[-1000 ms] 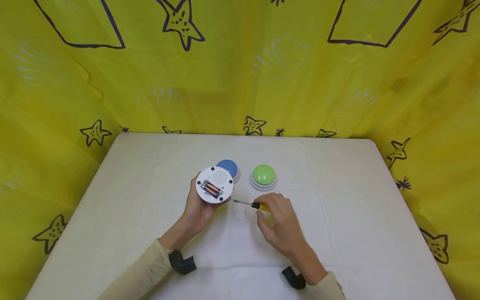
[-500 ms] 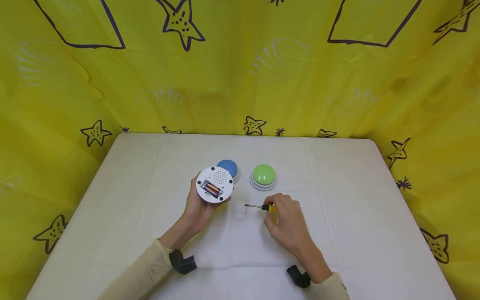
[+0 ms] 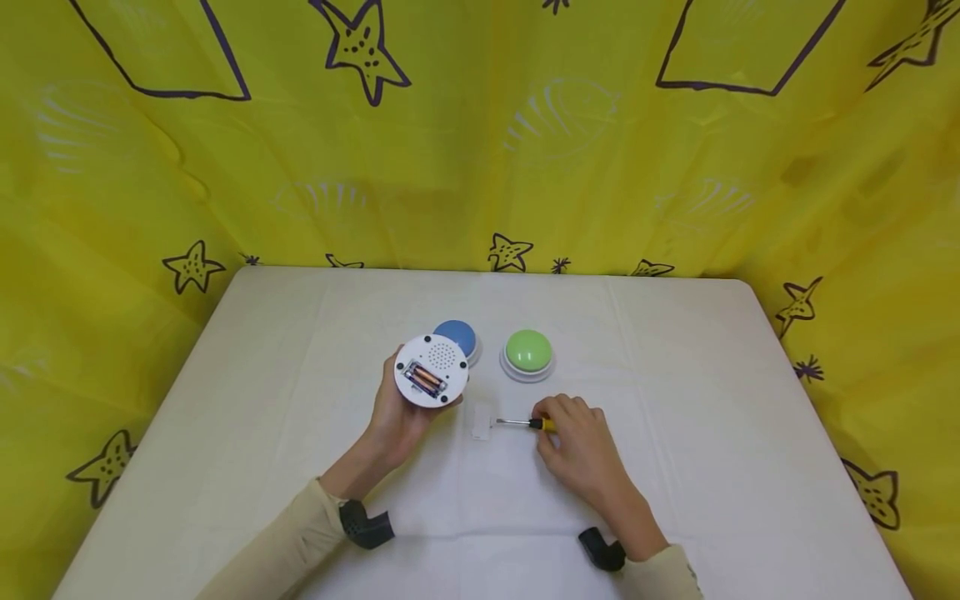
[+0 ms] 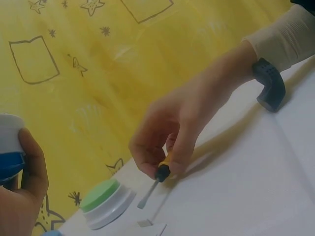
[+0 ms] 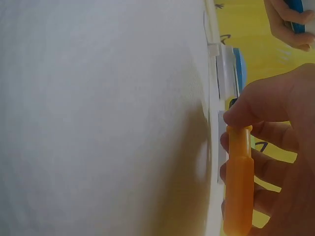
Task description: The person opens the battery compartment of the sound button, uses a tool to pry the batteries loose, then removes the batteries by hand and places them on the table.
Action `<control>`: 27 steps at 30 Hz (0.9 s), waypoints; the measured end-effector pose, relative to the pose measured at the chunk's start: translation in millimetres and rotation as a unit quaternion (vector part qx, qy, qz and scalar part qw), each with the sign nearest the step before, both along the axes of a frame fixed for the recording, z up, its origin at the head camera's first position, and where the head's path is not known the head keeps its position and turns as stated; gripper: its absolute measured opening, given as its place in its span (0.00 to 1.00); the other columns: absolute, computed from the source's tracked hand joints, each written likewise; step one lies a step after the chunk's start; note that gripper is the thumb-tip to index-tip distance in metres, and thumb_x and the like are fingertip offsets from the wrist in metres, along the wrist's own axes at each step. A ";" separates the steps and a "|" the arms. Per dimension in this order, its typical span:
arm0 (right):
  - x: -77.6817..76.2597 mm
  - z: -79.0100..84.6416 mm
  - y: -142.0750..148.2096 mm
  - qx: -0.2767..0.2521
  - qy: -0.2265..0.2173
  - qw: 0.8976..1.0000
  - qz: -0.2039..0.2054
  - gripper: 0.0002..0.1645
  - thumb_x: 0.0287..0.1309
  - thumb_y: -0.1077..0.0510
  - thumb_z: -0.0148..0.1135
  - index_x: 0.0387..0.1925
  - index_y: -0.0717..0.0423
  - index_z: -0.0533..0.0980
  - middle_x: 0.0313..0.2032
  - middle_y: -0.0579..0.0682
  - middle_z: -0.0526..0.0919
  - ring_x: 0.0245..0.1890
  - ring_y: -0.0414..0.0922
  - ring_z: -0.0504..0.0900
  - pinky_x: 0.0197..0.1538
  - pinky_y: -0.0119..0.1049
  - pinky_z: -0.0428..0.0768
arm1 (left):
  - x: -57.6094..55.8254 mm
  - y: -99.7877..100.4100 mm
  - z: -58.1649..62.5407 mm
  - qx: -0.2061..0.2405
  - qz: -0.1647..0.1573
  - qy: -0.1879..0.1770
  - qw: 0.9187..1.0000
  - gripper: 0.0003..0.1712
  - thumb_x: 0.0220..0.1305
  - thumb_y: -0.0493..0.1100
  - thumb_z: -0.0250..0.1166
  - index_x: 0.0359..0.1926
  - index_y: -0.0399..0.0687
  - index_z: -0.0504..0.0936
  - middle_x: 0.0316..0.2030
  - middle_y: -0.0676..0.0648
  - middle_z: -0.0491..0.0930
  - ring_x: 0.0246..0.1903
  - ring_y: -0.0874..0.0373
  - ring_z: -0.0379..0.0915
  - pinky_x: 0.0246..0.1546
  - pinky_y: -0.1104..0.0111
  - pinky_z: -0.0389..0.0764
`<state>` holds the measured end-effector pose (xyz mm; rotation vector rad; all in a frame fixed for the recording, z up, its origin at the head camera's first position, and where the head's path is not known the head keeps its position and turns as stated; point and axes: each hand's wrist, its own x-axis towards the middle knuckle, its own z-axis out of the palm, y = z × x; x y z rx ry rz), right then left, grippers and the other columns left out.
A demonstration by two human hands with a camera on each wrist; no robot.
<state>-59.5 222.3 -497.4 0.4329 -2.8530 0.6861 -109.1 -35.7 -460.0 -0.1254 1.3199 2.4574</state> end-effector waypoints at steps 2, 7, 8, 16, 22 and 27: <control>-0.3 -0.8 0.6 0.007 -0.004 1.000 -0.002 0.16 0.51 0.66 0.71 0.42 0.49 0.80 0.40 0.46 0.85 0.42 0.49 0.80 0.46 0.50 0.75 | 0.1 0.1 0.0 0.001 -0.001 -0.001 1.000 0.38 0.80 0.68 0.31 0.80 0.56 0.56 0.73 0.39 0.65 0.58 0.55 0.74 0.49 0.63 0.84; -0.3 -1.2 1.5 0.013 -0.011 1.000 -0.005 0.16 0.51 0.66 0.71 0.41 0.50 0.81 0.41 0.46 0.84 0.42 0.49 0.80 0.46 0.49 0.74 | 0.1 0.0 -0.1 0.003 -0.002 0.001 1.000 0.39 0.80 0.68 0.31 0.80 0.56 0.56 0.73 0.39 0.64 0.59 0.54 0.74 0.49 0.63 0.84; -0.1 -1.0 1.5 0.014 -0.013 1.000 -0.005 0.16 0.51 0.67 0.71 0.41 0.50 0.82 0.40 0.46 0.84 0.42 0.49 0.80 0.46 0.49 0.74 | 0.1 -0.1 -0.1 0.002 -0.003 0.002 1.000 0.39 0.80 0.68 0.31 0.81 0.56 0.55 0.73 0.39 0.63 0.59 0.54 0.73 0.49 0.63 0.84; 0.0 -0.2 1.7 0.033 -0.033 0.999 0.001 0.15 0.53 0.66 0.72 0.42 0.50 0.81 0.39 0.44 0.83 0.43 0.48 0.78 0.47 0.49 0.74 | 0.2 0.8 0.7 0.000 0.003 -0.006 1.000 0.38 0.80 0.68 0.31 0.79 0.56 0.57 0.72 0.40 0.65 0.58 0.55 0.74 0.49 0.63 0.84; -1.6 2.0 1.1 0.044 -0.040 0.998 0.005 0.16 0.55 0.65 0.71 0.44 0.49 0.81 0.41 0.44 0.84 0.45 0.48 0.79 0.51 0.54 0.75 | 0.4 2.0 -0.7 -0.003 0.010 -0.002 1.000 0.37 0.80 0.67 0.32 0.79 0.55 0.58 0.73 0.39 0.65 0.61 0.53 0.73 0.51 0.61 0.84; -4.6 6.6 -3.2 0.036 -0.023 0.999 0.011 0.14 0.59 0.62 0.72 0.46 0.49 0.82 0.43 0.44 0.86 0.46 0.48 0.81 0.53 0.54 0.75 | 1.3 2.4 -1.3 -0.006 0.014 0.010 1.000 0.32 0.81 0.64 0.32 0.76 0.57 0.59 0.73 0.41 0.64 0.63 0.52 0.71 0.53 0.61 0.83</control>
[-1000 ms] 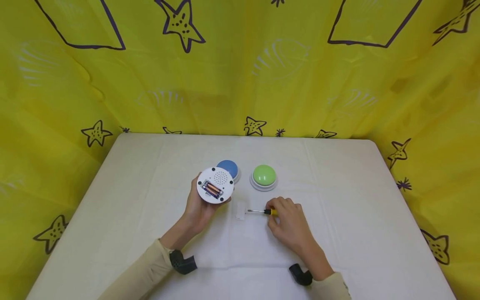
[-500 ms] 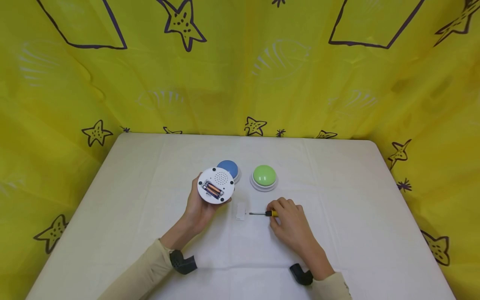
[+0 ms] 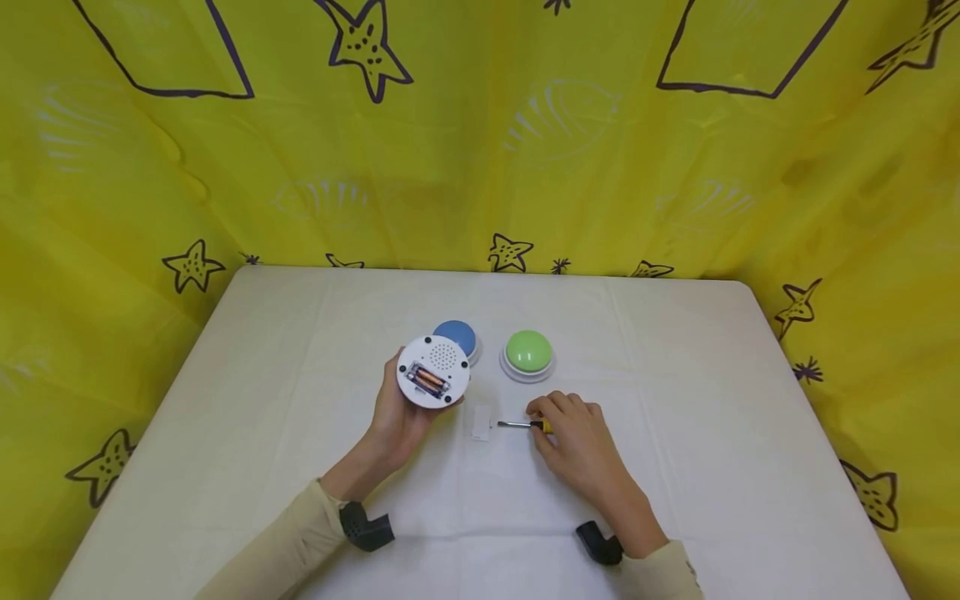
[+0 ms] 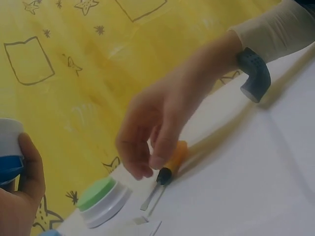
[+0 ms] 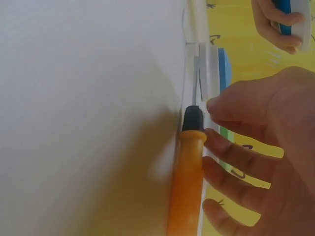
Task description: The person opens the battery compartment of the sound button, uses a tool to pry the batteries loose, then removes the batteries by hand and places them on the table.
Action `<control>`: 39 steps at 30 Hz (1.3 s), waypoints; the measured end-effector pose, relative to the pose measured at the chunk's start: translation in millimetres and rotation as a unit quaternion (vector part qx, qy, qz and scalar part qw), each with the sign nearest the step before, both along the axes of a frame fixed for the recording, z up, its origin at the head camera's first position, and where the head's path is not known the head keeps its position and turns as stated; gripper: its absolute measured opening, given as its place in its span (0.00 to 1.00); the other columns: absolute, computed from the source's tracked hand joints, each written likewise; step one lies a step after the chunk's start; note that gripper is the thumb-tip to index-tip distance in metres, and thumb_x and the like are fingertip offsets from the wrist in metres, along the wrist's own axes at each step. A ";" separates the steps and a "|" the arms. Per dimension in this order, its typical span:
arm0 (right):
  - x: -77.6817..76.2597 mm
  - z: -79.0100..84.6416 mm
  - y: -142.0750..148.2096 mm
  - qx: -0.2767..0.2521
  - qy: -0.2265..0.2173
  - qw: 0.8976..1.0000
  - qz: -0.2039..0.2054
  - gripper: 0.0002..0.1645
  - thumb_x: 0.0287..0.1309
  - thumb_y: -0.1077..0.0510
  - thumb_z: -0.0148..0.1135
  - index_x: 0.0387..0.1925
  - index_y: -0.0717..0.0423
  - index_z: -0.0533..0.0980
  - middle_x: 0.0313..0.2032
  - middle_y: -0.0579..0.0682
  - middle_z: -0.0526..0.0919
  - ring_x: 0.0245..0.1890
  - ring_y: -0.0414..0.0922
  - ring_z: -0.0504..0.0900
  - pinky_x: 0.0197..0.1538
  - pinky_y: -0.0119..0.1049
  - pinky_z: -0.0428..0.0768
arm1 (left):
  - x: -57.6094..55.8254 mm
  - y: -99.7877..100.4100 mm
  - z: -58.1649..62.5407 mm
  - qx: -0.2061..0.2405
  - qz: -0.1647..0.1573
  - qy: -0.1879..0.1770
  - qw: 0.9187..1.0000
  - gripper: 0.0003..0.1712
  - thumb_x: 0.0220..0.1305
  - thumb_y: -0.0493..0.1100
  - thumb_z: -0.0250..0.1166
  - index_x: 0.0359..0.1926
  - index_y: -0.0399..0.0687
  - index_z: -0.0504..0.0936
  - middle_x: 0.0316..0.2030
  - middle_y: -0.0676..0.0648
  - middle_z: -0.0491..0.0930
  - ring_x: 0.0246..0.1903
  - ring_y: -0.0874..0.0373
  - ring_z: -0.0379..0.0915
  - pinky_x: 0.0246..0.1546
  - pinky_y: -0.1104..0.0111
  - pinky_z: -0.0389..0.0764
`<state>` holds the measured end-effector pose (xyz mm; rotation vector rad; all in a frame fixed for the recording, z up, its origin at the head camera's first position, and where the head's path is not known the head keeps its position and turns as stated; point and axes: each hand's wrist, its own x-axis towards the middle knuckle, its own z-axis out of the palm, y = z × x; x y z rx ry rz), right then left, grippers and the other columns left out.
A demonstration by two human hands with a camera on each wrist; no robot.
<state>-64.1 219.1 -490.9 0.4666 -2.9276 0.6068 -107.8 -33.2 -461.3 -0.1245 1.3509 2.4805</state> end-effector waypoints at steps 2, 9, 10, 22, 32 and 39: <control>-1.9 2.8 -3.0 -0.014 0.016 1.000 0.007 0.12 0.61 0.62 0.72 0.46 0.50 0.82 0.42 0.45 0.87 0.44 0.48 0.82 0.52 0.53 0.77 | 0.4 0.3 -0.4 0.001 0.000 0.007 1.000 0.31 0.81 0.63 0.32 0.74 0.57 0.60 0.73 0.41 0.64 0.64 0.52 0.71 0.54 0.60 0.83; -5.3 14.8 -17.6 -0.089 0.053 0.994 0.029 0.13 0.63 0.60 0.72 0.48 0.51 0.81 0.44 0.46 0.87 0.43 0.44 0.82 0.49 0.46 0.82 | 3.7 1.1 -3.7 0.001 -0.005 0.024 1.000 0.31 0.82 0.60 0.31 0.75 0.55 0.59 0.74 0.42 0.61 0.67 0.52 0.67 0.59 0.62 0.79; -5.5 16.6 -20.0 -0.096 0.061 0.993 0.031 0.14 0.62 0.60 0.73 0.49 0.51 0.81 0.45 0.46 0.87 0.43 0.44 0.82 0.48 0.44 0.82 | 4.4 1.4 -4.3 0.000 -0.004 0.023 1.000 0.31 0.82 0.60 0.31 0.76 0.55 0.58 0.75 0.42 0.60 0.68 0.52 0.66 0.60 0.62 0.78; -13.3 32.5 -40.1 -0.140 0.159 0.972 0.105 0.20 0.59 0.58 0.76 0.53 0.54 0.81 0.46 0.46 0.86 0.41 0.44 0.81 0.43 0.36 0.81 | 8.8 5.6 -12.3 -0.018 -0.005 0.033 0.999 0.27 0.82 0.59 0.35 0.71 0.56 0.63 0.74 0.45 0.60 0.72 0.50 0.63 0.63 0.61 0.76; -17.9 35.4 -51.7 -0.141 0.178 0.964 0.137 0.19 0.56 0.60 0.78 0.49 0.52 0.83 0.47 0.45 0.86 0.49 0.44 0.84 0.53 0.38 0.82 | 10.3 6.2 -18.4 -0.035 -0.014 0.064 0.997 0.24 0.81 0.57 0.36 0.68 0.57 0.66 0.72 0.44 0.63 0.65 0.55 0.68 0.57 0.64 0.78; -19.4 38.4 -56.6 -0.135 0.183 0.963 0.145 0.19 0.53 0.61 0.79 0.47 0.51 0.83 0.44 0.44 0.86 0.47 0.42 0.84 0.51 0.39 0.83 | 10.7 5.3 -19.2 -0.040 -0.021 0.088 0.995 0.21 0.81 0.55 0.36 0.66 0.61 0.67 0.70 0.46 0.64 0.62 0.55 0.70 0.55 0.66 0.78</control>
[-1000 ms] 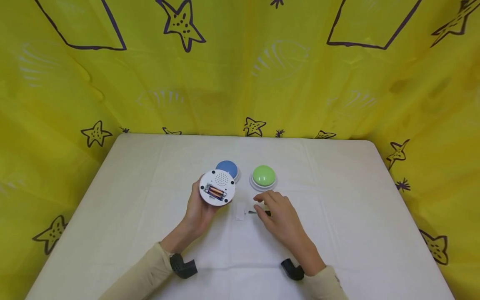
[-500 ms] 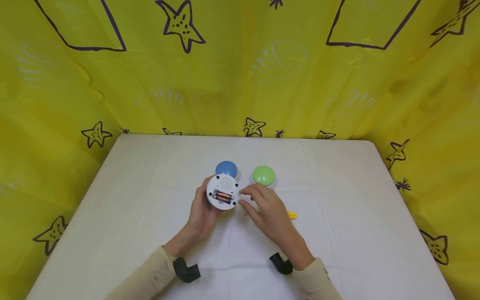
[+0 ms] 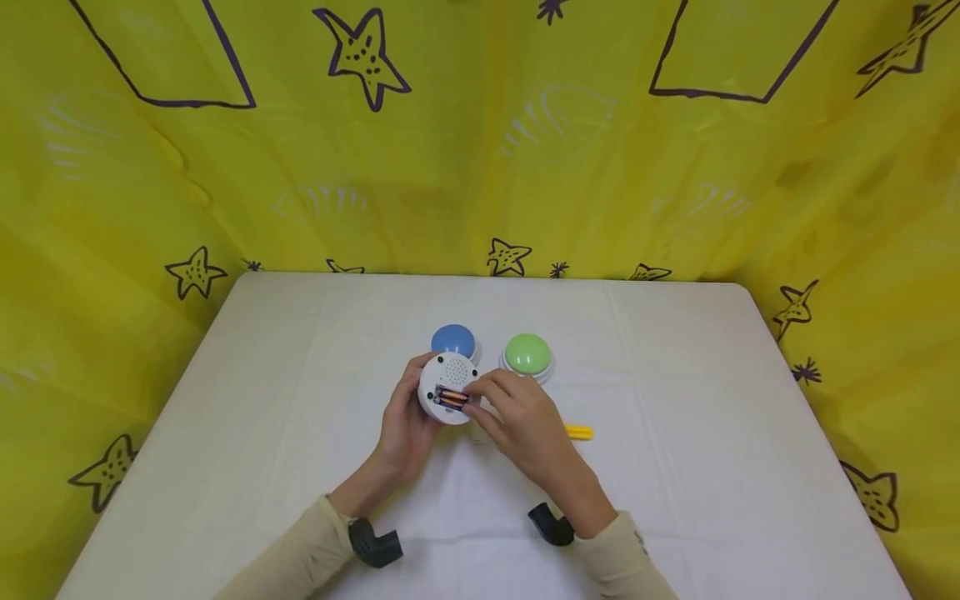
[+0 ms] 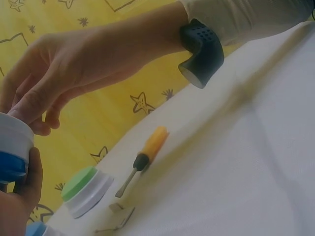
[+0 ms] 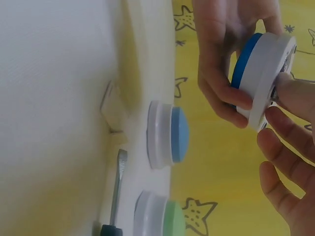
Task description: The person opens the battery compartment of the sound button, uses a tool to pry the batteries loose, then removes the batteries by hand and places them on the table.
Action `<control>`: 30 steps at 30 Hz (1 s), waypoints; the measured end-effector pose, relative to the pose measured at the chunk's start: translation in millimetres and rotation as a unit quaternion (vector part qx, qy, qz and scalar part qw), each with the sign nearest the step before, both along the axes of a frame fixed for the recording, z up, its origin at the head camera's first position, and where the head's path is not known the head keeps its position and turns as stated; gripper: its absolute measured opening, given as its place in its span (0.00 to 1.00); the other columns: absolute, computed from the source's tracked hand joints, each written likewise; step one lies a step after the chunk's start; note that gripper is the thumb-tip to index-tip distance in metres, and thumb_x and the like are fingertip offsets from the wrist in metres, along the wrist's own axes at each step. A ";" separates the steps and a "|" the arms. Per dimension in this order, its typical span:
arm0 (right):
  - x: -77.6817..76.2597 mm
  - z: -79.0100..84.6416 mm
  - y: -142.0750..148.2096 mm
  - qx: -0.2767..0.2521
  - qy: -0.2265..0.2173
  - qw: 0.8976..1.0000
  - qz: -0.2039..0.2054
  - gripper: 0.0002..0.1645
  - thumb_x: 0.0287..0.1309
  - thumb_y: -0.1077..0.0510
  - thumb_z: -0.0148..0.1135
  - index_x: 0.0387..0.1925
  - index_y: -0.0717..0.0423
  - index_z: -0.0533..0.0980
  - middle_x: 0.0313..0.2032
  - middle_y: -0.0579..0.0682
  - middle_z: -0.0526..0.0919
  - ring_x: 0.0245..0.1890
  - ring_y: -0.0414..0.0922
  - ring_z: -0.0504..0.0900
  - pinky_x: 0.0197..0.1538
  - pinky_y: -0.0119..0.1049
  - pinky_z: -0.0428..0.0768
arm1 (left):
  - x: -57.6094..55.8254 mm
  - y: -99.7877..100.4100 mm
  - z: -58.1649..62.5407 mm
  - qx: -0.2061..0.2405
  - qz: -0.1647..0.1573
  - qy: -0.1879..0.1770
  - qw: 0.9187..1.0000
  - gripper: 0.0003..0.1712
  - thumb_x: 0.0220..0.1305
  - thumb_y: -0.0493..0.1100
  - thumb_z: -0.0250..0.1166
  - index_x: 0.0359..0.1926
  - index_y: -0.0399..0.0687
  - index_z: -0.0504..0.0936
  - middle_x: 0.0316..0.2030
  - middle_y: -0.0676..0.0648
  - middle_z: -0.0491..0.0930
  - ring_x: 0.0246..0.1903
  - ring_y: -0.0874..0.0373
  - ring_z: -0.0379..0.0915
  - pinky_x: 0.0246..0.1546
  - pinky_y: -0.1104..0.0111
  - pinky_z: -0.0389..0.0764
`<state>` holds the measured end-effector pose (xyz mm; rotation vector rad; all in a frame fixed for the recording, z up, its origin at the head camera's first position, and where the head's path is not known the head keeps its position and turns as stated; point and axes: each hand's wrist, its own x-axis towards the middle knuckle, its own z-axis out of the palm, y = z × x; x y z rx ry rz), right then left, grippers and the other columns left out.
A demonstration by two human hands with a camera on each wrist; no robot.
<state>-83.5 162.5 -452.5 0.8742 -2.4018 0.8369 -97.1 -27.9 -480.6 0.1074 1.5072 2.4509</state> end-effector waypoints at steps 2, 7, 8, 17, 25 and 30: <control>0.2 2.2 -1.8 0.000 0.003 1.000 0.004 0.19 0.53 0.61 0.79 0.47 0.51 0.84 0.44 0.44 0.87 0.47 0.43 0.84 0.51 0.39 0.83 | 0.1 -0.7 0.1 0.003 0.001 0.008 1.000 0.21 0.81 0.55 0.37 0.66 0.60 0.67 0.69 0.45 0.65 0.61 0.56 0.71 0.54 0.67 0.79; 0.8 6.8 -5.3 0.000 0.013 1.000 0.011 0.19 0.53 0.63 0.79 0.47 0.52 0.84 0.44 0.45 0.87 0.47 0.43 0.85 0.49 0.38 0.84 | 0.2 -1.9 0.8 0.008 0.004 0.023 1.000 0.20 0.81 0.54 0.38 0.65 0.59 0.68 0.66 0.47 0.67 0.58 0.56 0.72 0.51 0.69 0.80; 0.9 7.3 -5.7 0.002 0.015 1.000 0.011 0.18 0.53 0.63 0.79 0.46 0.52 0.84 0.43 0.45 0.87 0.46 0.43 0.85 0.49 0.37 0.84 | 0.4 -1.9 1.2 0.006 0.004 0.025 1.000 0.20 0.81 0.54 0.38 0.64 0.60 0.68 0.65 0.47 0.67 0.58 0.57 0.72 0.50 0.69 0.80; 1.3 7.3 -6.7 0.040 0.043 0.998 0.011 0.17 0.55 0.65 0.77 0.46 0.53 0.82 0.42 0.45 0.86 0.42 0.43 0.84 0.43 0.36 0.85 | 3.2 -1.2 6.0 -0.011 0.007 0.033 0.999 0.19 0.80 0.54 0.40 0.64 0.60 0.69 0.64 0.48 0.68 0.56 0.57 0.72 0.50 0.68 0.79; 0.5 6.3 -7.0 0.087 0.097 0.992 0.003 0.15 0.53 0.65 0.72 0.43 0.56 0.80 0.40 0.47 0.85 0.38 0.43 0.85 0.41 0.35 0.86 | 3.8 -0.8 6.3 -0.019 0.000 0.023 1.000 0.19 0.80 0.52 0.41 0.62 0.63 0.71 0.65 0.46 0.67 0.57 0.56 0.72 0.50 0.66 0.79; 0.2 6.5 -7.5 0.105 0.118 0.987 -0.001 0.14 0.53 0.64 0.70 0.44 0.57 0.80 0.40 0.47 0.84 0.36 0.42 0.84 0.39 0.34 0.85 | 3.1 -1.9 5.9 -0.023 -0.006 0.024 0.999 0.18 0.80 0.52 0.42 0.63 0.61 0.70 0.64 0.44 0.67 0.57 0.54 0.72 0.50 0.66 0.80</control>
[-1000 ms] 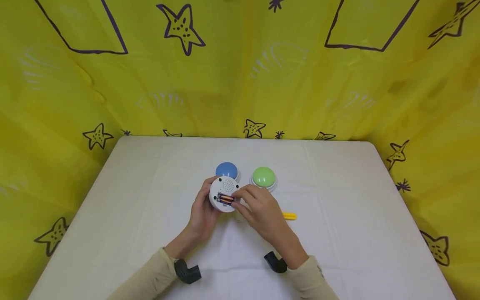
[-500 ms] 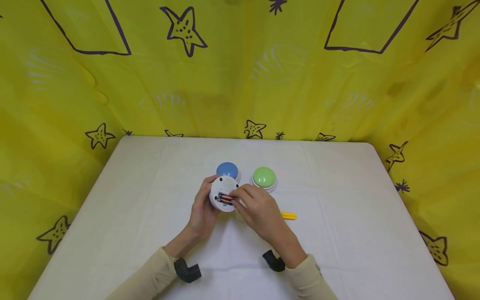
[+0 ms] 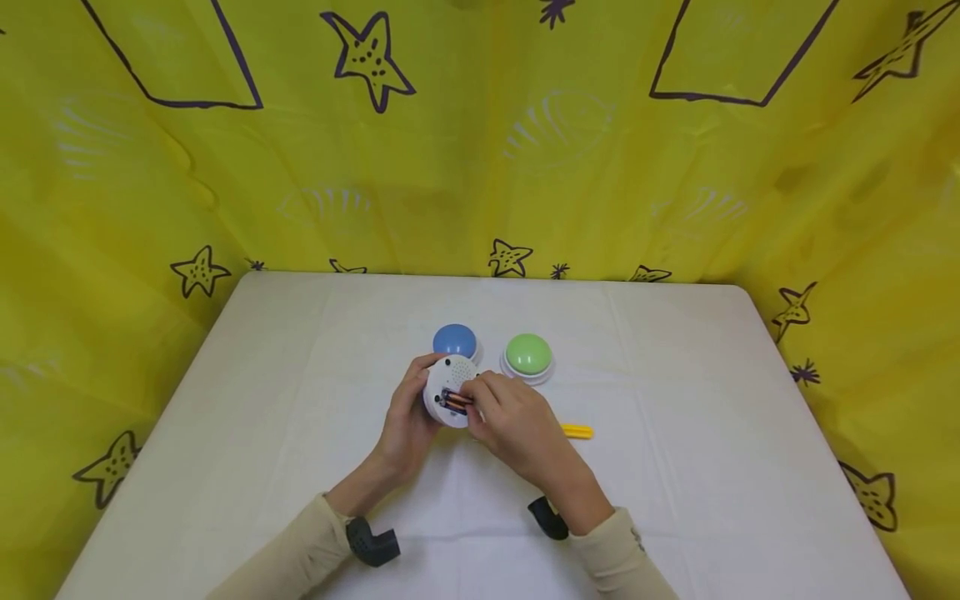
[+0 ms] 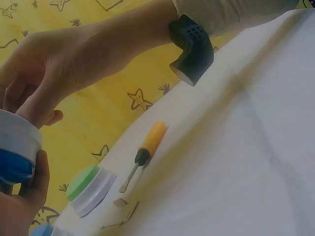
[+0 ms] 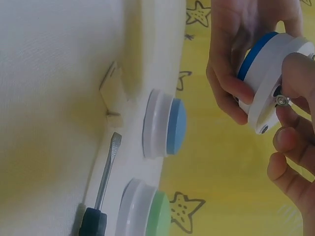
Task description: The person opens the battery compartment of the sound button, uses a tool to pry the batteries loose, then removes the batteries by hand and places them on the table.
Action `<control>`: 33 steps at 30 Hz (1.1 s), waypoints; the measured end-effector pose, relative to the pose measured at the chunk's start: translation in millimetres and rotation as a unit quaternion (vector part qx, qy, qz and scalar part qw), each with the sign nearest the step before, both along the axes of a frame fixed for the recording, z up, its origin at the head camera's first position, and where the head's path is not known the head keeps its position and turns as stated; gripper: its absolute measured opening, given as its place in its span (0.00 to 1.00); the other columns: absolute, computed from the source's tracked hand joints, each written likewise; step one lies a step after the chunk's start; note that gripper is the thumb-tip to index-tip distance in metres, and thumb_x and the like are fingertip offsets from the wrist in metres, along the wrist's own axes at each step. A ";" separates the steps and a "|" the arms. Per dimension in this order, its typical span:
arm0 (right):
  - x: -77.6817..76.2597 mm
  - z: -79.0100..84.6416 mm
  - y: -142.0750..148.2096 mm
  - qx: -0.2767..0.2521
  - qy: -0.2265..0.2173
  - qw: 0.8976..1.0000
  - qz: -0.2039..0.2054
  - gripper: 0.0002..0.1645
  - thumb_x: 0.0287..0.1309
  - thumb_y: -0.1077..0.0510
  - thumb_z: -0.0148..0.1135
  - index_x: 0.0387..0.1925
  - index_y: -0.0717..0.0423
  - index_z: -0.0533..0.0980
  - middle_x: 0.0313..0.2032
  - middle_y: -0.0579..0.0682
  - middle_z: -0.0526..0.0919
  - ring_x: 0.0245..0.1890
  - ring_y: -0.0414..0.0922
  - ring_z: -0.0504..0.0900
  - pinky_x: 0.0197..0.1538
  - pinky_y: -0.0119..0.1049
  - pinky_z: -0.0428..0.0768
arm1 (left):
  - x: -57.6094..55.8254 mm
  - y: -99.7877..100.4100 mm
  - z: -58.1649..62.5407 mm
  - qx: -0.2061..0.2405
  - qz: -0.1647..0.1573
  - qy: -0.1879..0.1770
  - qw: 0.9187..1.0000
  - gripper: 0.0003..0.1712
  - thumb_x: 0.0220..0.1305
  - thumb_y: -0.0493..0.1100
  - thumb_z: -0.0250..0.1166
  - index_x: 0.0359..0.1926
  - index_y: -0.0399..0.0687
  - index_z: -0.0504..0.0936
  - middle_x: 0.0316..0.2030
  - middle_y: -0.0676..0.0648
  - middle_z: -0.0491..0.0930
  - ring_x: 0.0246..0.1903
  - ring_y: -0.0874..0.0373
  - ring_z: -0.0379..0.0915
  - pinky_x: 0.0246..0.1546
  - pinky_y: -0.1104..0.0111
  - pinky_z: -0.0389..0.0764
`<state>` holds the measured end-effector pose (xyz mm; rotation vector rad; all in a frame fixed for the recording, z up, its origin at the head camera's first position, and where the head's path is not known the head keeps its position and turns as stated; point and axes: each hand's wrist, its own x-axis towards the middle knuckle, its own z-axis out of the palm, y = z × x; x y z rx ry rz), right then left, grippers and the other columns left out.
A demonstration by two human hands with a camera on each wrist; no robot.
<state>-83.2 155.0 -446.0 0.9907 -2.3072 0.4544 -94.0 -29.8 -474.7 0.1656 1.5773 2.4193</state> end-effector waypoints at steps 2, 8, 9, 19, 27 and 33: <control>-0.4 -0.3 -0.3 0.006 0.004 1.000 -0.003 0.14 0.53 0.63 0.70 0.43 0.57 0.80 0.40 0.47 0.84 0.35 0.42 0.83 0.38 0.33 0.84 | -0.5 -0.8 -0.3 -0.005 0.000 0.003 1.000 0.18 0.80 0.52 0.42 0.63 0.60 0.70 0.63 0.45 0.67 0.56 0.54 0.72 0.49 0.67 0.80; -1.0 -2.2 0.7 0.009 -0.006 1.000 -0.012 0.14 0.51 0.63 0.70 0.43 0.56 0.81 0.38 0.46 0.84 0.32 0.41 0.81 0.34 0.32 0.83 | -3.0 -2.6 -1.1 -0.002 0.010 0.003 1.000 0.19 0.80 0.52 0.43 0.63 0.58 0.71 0.60 0.45 0.69 0.55 0.55 0.74 0.49 0.64 0.79; -1.3 -2.8 1.1 0.007 -0.010 1.000 -0.012 0.15 0.51 0.63 0.71 0.42 0.56 0.81 0.38 0.46 0.84 0.31 0.40 0.81 0.34 0.32 0.82 | -3.2 -2.9 -0.8 -0.001 0.011 0.003 1.000 0.19 0.80 0.52 0.43 0.63 0.58 0.71 0.60 0.45 0.69 0.55 0.55 0.73 0.50 0.64 0.79; -5.0 -12.5 7.4 -0.033 -0.062 0.997 -0.015 0.14 0.52 0.64 0.69 0.42 0.54 0.80 0.37 0.43 0.84 0.31 0.39 0.79 0.33 0.30 0.81 | -8.2 -10.0 -0.1 -0.005 0.023 0.004 1.000 0.20 0.81 0.53 0.41 0.64 0.58 0.71 0.63 0.47 0.68 0.59 0.55 0.69 0.54 0.63 0.76; -6.6 -21.3 12.1 -0.042 -0.107 0.993 -0.042 0.13 0.53 0.64 0.70 0.42 0.53 0.80 0.37 0.44 0.84 0.29 0.40 0.81 0.29 0.29 0.79 | -15.2 -19.0 -1.0 -0.006 0.046 -0.007 0.999 0.20 0.81 0.53 0.40 0.64 0.59 0.71 0.65 0.50 0.69 0.62 0.55 0.67 0.57 0.62 0.74; -8.0 -26.5 12.8 -0.020 -0.163 0.982 -0.094 0.14 0.54 0.63 0.71 0.43 0.52 0.80 0.37 0.45 0.84 0.28 0.38 0.79 0.25 0.25 0.72 | -18.6 -24.3 3.1 -0.003 0.054 -0.002 0.999 0.21 0.80 0.54 0.41 0.66 0.58 0.69 0.65 0.51 0.69 0.62 0.55 0.67 0.57 0.63 0.74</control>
